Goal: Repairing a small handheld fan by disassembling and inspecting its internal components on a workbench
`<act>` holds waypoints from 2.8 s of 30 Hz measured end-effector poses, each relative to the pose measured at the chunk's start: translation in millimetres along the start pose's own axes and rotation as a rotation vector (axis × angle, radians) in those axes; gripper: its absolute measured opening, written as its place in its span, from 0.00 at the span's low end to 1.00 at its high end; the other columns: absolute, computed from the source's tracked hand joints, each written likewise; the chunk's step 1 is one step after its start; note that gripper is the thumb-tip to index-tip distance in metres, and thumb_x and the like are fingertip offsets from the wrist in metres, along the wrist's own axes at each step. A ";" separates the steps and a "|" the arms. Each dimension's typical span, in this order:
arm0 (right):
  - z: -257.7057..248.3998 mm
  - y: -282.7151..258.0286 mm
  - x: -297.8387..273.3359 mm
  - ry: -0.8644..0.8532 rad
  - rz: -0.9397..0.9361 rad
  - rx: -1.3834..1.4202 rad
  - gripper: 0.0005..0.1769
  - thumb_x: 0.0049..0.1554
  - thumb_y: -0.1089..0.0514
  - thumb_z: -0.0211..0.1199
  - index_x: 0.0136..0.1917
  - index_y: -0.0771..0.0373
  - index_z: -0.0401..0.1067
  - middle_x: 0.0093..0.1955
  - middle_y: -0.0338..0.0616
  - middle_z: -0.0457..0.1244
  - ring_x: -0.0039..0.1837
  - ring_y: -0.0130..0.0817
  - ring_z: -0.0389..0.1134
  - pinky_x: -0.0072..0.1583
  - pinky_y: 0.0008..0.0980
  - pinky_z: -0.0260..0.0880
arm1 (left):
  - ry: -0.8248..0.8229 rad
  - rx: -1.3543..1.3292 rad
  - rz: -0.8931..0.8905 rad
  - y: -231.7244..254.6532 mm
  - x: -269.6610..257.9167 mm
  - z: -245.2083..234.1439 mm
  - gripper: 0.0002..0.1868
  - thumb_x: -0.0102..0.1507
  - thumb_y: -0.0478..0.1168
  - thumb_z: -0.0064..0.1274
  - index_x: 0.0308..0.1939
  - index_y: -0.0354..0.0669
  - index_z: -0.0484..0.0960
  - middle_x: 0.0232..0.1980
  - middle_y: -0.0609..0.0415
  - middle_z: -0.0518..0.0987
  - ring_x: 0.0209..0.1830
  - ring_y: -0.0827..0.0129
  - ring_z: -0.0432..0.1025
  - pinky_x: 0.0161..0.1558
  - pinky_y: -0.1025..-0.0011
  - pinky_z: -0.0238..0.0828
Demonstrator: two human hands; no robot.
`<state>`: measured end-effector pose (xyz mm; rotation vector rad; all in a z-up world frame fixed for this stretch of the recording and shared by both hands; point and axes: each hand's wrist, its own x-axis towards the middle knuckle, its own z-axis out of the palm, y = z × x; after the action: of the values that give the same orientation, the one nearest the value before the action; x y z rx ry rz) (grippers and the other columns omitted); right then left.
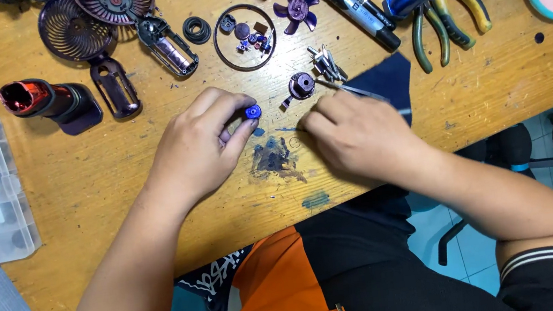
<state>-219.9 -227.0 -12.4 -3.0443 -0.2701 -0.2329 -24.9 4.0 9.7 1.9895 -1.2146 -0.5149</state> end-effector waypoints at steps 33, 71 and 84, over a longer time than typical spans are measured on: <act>-24.7 85.6 29.2 -0.087 0.442 0.556 0.12 0.78 0.67 0.61 0.73 0.68 0.65 0.53 0.58 0.73 0.50 0.61 0.77 0.50 0.56 0.70 | -0.132 0.096 -0.188 -0.6 -0.1 -2.1 0.14 0.73 0.45 0.64 0.62 0.52 0.87 0.59 0.59 0.84 0.36 0.59 0.79 0.44 0.54 0.74; -3.0 60.8 140.8 -0.141 -0.131 0.097 0.22 0.67 0.44 0.73 0.62 0.64 0.79 0.52 0.50 0.70 0.59 0.53 0.74 0.57 0.51 0.75 | -0.041 -0.035 -0.039 -7.8 -1.1 -5.1 0.13 0.72 0.39 0.63 0.59 0.42 0.87 0.50 0.47 0.85 0.36 0.53 0.86 0.40 0.53 0.84; -80.1 93.6 57.8 -0.115 0.111 0.279 0.17 0.75 0.67 0.69 0.74 0.75 0.77 0.62 0.62 0.70 0.61 0.59 0.73 0.60 0.55 0.76 | -0.069 0.070 0.002 -8.6 -4.4 1.8 0.11 0.75 0.43 0.63 0.59 0.44 0.85 0.55 0.52 0.83 0.38 0.57 0.80 0.43 0.54 0.77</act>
<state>-158.3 -316.3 69.9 -2.7876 -0.1263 -0.0107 -23.1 9.6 1.9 2.0438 -1.2932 -0.5511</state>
